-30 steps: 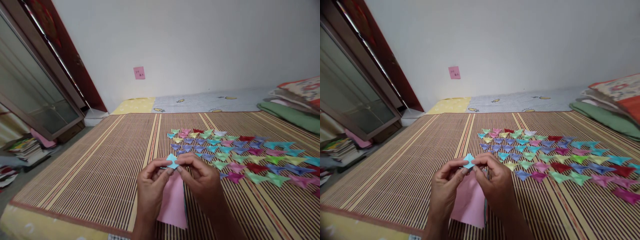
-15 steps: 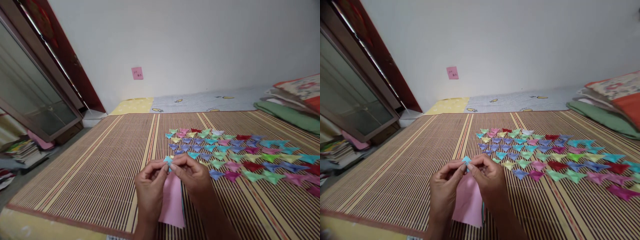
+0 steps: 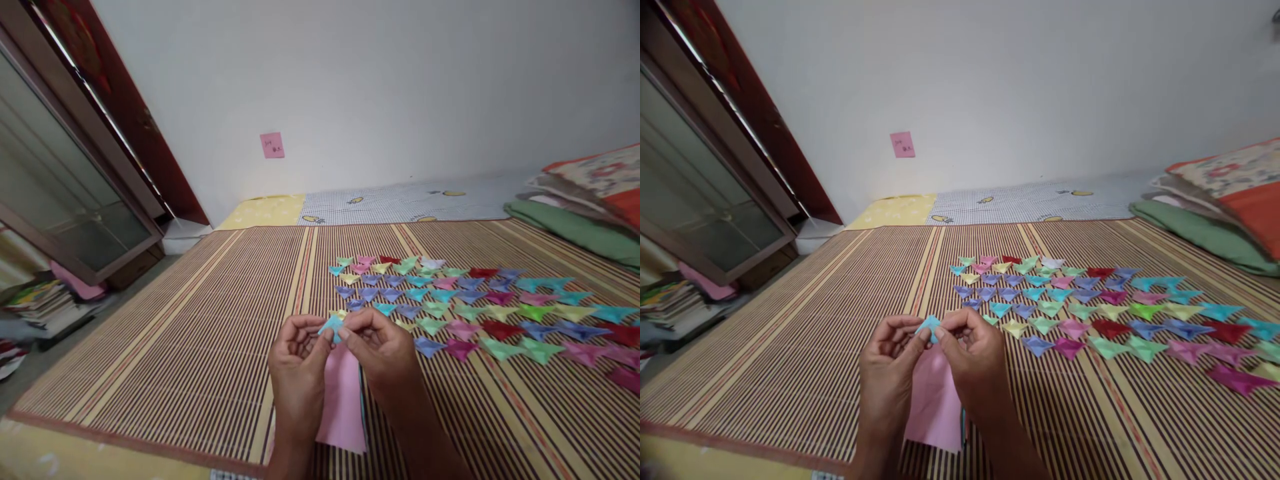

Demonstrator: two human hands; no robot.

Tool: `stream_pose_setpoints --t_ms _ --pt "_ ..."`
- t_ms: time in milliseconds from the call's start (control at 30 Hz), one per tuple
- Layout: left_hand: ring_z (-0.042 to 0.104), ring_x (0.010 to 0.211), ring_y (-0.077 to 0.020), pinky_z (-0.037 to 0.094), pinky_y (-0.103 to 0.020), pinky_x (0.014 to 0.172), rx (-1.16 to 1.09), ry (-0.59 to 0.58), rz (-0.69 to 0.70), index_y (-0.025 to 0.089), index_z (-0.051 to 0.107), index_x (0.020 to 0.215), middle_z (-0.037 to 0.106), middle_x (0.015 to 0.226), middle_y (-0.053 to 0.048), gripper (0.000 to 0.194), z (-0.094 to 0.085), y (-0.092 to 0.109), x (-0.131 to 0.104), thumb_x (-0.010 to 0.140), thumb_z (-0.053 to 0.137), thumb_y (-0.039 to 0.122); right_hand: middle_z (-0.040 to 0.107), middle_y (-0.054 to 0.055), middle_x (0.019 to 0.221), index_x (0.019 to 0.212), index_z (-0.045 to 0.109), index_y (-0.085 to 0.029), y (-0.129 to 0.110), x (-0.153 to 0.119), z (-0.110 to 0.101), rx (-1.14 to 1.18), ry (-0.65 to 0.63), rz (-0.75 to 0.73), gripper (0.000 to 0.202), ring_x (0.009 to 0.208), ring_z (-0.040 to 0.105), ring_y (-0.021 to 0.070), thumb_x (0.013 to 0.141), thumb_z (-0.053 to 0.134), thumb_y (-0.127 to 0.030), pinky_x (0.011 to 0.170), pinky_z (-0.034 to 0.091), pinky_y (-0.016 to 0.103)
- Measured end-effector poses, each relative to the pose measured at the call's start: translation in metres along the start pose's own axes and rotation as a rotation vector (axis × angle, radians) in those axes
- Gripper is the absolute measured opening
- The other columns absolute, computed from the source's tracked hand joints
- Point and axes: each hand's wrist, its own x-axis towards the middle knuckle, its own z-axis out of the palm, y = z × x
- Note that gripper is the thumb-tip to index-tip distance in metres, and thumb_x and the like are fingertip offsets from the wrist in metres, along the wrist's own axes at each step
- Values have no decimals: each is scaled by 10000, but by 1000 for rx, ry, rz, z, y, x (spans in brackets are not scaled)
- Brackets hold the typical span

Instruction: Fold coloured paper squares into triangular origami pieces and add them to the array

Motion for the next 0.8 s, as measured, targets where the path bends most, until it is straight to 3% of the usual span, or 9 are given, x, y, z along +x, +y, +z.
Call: stream_pose_setpoints --t_ms 133,267,433,633,800 --pt "721 732 -140 590 -223 694 -9 16 -39 168 725 934 768 810 -23 289 0 -1 2 698 879 233 693 6 716 789 660 -196 0 1 -2 20 22 30 73 675 678 170 816 720 -227 626 565 284" --pt "649 603 -114 544 -215 608 53 -95 -121 146 776 865 745 734 -20 196 -6 -1 6 729 852 265 721 22 757 852 689 -190 -2 2 -9 -70 -10 42 75 699 688 177 833 728 -251 639 563 290" --pt "632 681 -126 522 -221 673 80 -169 -102 153 762 766 699 704 -9 140 -10 2 5 792 800 285 736 36 819 938 716 -186 -6 3 -14 -105 -61 87 147 753 684 186 837 735 -291 689 558 314" --pt "615 692 -138 507 -236 685 67 -136 -101 164 737 756 679 710 0 149 -7 2 2 783 802 295 656 -4 696 797 681 -183 -7 3 -10 -70 -169 119 191 664 617 157 891 681 -349 610 489 269" --pt "608 710 -152 481 -240 683 127 -259 -126 164 716 748 669 719 -10 192 -13 4 8 791 807 327 630 -16 688 794 671 -183 -8 4 -16 -123 -221 107 175 647 565 147 911 641 -308 596 443 261"
